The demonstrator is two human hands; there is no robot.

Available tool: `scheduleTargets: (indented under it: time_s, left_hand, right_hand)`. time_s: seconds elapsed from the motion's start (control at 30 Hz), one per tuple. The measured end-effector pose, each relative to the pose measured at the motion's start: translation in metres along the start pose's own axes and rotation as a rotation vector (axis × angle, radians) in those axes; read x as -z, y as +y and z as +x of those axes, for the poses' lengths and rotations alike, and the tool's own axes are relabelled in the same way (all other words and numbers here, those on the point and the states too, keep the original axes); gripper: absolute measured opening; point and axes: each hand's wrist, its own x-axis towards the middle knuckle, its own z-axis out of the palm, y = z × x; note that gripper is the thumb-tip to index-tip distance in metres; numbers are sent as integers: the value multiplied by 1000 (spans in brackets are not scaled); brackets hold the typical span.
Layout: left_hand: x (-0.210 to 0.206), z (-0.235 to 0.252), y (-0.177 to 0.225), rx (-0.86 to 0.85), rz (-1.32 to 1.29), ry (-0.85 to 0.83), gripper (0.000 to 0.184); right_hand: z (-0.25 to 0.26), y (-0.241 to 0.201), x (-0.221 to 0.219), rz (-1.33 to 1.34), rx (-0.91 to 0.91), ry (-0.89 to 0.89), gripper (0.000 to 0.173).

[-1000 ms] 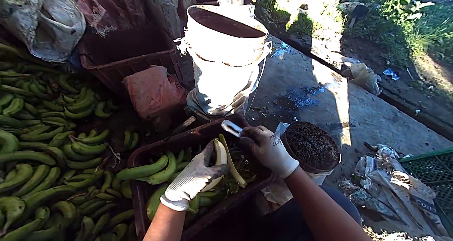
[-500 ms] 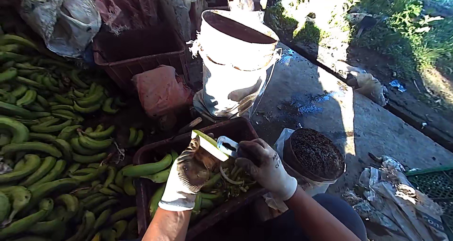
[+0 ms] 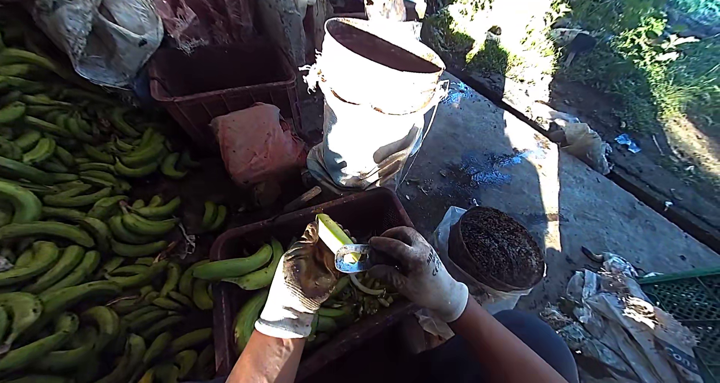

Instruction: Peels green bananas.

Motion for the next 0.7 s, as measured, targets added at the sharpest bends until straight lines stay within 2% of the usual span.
scheduleTargets:
  time_s: [0.17, 0.23, 0.3, 0.4, 0.43, 0.5, 0.57, 0.63, 0.7]
  left_hand:
    - [-4, -5, 3, 88, 97, -104, 42]
    - [-5, -10, -1, 128, 184, -139, 34]
    - [-7, -15, -4, 153, 342, -155, 27]
    - [-13, -21, -2, 194, 497, -247, 56]
    - [-14, -21, -1, 182, 508, -302, 58]
    - [-11, -17, 3, 132, 482, -345, 51]
    - [-7, -13, 8, 58, 442, -284, 40]
    - [-3, -10, 12, 11, 320, -187, 36]
    - [0, -8, 15, -1, 163, -139, 37]
  right_hand:
    - [2, -1, 2, 10, 12, -6, 41]
    - [5, 1, 2, 54, -40, -2, 41]
    - [11, 4, 6, 117, -173, -53, 40]
    - [21, 23, 16, 106, -508, -266, 40]
    - [23, 32, 18, 53, -622, -332, 41]
    - [22, 43, 21, -20, -753, -327, 45]
    - [17, 39, 26, -59, -690, -209, 46]
    - [11, 26, 29, -46, -460, -80, 45]
    - [5, 11, 29, 8, -230, -28, 43]
